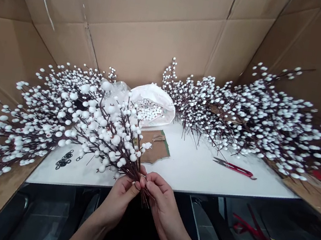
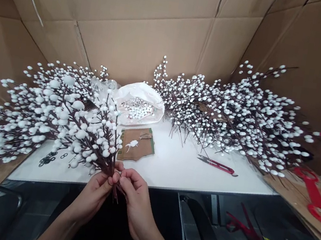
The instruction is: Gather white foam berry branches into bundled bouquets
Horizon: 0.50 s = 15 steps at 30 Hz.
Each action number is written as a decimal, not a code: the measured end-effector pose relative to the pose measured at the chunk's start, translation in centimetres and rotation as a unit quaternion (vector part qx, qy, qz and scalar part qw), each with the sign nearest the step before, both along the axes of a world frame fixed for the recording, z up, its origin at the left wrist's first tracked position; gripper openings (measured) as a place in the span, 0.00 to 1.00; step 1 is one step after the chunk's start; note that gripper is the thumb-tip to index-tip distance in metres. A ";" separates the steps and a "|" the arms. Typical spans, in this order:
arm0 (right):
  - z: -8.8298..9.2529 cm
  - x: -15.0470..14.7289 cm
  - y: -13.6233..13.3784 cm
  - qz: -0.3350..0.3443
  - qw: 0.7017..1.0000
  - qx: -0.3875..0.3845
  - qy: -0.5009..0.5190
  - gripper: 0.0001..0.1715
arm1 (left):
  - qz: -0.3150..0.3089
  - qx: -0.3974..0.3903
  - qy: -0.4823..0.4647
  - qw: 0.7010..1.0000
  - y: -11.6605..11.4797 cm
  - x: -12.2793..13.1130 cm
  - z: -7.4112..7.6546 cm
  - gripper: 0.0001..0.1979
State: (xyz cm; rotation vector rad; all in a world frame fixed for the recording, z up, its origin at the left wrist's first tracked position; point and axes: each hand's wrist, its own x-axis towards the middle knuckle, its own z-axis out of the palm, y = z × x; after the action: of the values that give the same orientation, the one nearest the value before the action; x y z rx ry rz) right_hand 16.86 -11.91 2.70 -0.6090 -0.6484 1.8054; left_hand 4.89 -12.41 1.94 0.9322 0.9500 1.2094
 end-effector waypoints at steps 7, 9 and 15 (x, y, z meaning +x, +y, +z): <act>-0.5 0.0 -0.3 0.081 0.984 -0.048 0.150 0.03 | 0.007 -0.003 -0.050 0.999 -0.7 0.3 0.1 0.09; -0.9 0.3 -0.4 0.091 0.983 -0.051 0.148 0.05 | 0.008 -0.018 -0.071 0.997 -0.7 0.4 0.1 0.10; -1.1 0.7 -0.4 0.149 0.983 -0.027 0.106 0.17 | -0.012 -0.050 -0.056 0.997 -0.5 0.2 -0.4 0.17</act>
State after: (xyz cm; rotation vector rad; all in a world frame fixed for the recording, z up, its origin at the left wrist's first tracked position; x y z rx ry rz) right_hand 17.55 -12.30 1.59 -0.3606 -0.5676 2.1387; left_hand 5.04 -12.95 1.54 0.7860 0.8986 1.1723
